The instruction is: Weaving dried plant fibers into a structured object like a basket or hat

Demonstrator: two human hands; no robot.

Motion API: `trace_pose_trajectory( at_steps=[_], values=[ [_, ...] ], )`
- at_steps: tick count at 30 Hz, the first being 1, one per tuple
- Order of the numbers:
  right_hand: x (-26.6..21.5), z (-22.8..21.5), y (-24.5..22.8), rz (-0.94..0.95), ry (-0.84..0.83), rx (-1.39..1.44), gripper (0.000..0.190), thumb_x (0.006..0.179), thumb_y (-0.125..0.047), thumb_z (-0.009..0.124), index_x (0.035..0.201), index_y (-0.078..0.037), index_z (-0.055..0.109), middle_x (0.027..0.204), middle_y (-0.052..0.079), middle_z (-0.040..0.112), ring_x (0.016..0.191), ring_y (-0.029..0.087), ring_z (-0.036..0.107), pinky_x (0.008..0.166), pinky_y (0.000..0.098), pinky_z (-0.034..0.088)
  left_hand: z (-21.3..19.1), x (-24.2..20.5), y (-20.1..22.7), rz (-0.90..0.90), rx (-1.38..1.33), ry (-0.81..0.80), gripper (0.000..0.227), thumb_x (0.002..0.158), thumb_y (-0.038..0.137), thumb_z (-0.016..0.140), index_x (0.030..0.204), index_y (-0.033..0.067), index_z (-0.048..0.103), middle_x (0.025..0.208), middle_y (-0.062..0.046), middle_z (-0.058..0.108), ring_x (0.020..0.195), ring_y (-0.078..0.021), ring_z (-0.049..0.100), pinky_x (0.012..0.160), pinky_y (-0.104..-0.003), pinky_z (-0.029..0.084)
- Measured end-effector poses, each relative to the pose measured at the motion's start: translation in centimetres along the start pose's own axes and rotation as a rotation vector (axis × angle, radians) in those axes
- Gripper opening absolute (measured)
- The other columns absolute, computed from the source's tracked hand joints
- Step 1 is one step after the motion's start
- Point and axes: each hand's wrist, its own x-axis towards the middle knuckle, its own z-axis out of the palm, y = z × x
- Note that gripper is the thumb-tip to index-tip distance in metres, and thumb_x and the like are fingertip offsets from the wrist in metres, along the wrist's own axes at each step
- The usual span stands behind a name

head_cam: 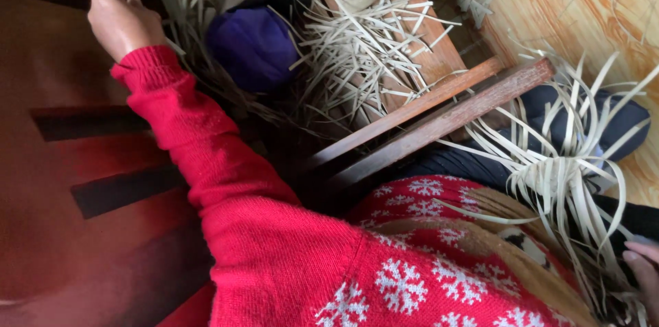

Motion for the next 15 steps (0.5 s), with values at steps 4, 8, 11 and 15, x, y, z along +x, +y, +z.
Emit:
trace_pose_trajectory(
  at_steps=[4, 8, 11, 15],
  values=[
    [1.2, 0.8, 2.6, -0.069, 0.007, -0.034, 0.020, 0.111, 0.003, 0.061, 0.129, 0.009, 0.068, 0.134, 0.027, 0.063, 0.130, 0.035, 0.057, 0.123, 0.0429, 0.041, 3.2, 1.0, -2.3, -0.048, -0.203, -0.052, 0.067, 0.059, -0.022, 0.031, 0.106, 0.0194, 0.054, 0.071, 0.002, 0.047, 0.058, -0.0159, 0.047, 0.054, -0.033, 0.048],
    [1.4, 0.4, -2.0, -0.013, -0.024, -0.041, 0.028, 0.107, 0.000, 0.061, 0.131, 0.010, 0.069, 0.129, 0.028, 0.066, 0.121, 0.034, 0.060, 0.114, 0.0413, 0.044, 12.5, 3.7, -6.6, 0.357, 0.244, -0.080, 0.020, 0.076, 0.006, 0.057, 0.074, 0.0138, 0.074, 0.068, -0.011, 0.069, 0.060, -0.0326, 0.068, 0.059, -0.042, 0.057],
    [1.1, 0.2, -3.3, 0.049, -0.019, -0.023, 0.028, 0.106, 0.000, 0.061, 0.132, 0.010, 0.068, 0.133, 0.029, 0.064, 0.125, 0.035, 0.058, 0.113, 0.0419, 0.042, 11.7, 3.0, -2.2, 0.134, 0.376, -0.346, 0.025, 0.087, 0.024, 0.065, 0.078, 0.0036, 0.076, 0.076, -0.019, 0.073, 0.073, -0.0413, 0.071, 0.064, -0.048, 0.058],
    [1.3, 0.2, 0.1, 0.040, -0.014, 0.023, 0.028, 0.105, -0.002, 0.061, 0.131, 0.008, 0.068, 0.136, 0.028, 0.063, 0.130, 0.033, 0.057, 0.119, 0.0414, 0.040, 8.3, 1.5, 2.6, -0.165, 0.247, -0.648, 0.040, 0.081, 0.036, 0.080, 0.100, 0.0006, 0.074, 0.098, -0.021, 0.074, 0.092, -0.0444, 0.071, 0.079, -0.050, 0.059]
  ],
)
